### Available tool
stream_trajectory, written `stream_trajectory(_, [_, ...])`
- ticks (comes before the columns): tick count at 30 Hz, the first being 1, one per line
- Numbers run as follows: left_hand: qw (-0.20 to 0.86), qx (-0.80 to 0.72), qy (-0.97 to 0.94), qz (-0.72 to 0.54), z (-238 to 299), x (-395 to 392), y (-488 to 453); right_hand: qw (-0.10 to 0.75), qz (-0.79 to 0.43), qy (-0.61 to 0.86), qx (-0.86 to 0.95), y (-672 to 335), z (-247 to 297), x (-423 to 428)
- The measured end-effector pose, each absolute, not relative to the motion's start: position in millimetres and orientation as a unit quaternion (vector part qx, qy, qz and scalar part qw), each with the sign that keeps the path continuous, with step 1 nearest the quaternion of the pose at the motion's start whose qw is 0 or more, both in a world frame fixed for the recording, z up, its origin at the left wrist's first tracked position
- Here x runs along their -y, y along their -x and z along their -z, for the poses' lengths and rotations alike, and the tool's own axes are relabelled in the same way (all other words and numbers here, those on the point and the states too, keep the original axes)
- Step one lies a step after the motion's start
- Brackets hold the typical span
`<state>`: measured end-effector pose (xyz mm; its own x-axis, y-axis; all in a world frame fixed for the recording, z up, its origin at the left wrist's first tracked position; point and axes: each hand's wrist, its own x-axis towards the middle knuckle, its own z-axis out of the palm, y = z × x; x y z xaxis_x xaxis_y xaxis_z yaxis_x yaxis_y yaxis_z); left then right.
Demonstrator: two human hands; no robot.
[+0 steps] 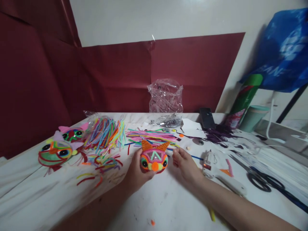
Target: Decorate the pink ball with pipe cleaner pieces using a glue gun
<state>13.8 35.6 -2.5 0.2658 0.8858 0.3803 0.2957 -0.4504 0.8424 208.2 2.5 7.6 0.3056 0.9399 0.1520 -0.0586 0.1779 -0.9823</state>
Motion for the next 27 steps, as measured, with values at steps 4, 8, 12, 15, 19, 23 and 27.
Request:
stream_trajectory(4, [0.323, -0.405, -0.728, -0.449, 2, -33, -16, 0.629, -0.406, 0.508, 0.426, -202, -8, -1])
stream_trajectory(8, [0.316, -0.391, -0.739, -0.448, 1, -30, -17, 0.626, -0.378, 0.511, 0.452, -199, -7, 0])
stream_trajectory(12, [0.309, -0.379, -0.743, -0.458, 2, -29, -17, 0.609, -0.374, 0.512, 0.477, -200, -7, 3])
stream_trajectory(15, [0.314, -0.377, -0.741, -0.459, 3, -28, -18, 0.592, -0.373, 0.525, 0.484, -201, -9, 5])
stream_trajectory(19, [0.322, -0.372, -0.733, -0.47, 3, -28, -18, 0.588, -0.337, 0.558, 0.479, -201, -10, 7])
stream_trajectory(23, [0.328, -0.375, -0.73, -0.468, 3, -27, -19, 0.612, -0.317, 0.552, 0.47, -198, -12, 10])
stream_trajectory(27, [0.332, -0.375, -0.728, -0.469, 3, -26, -19, 0.618, -0.317, 0.54, 0.476, -195, -16, 14])
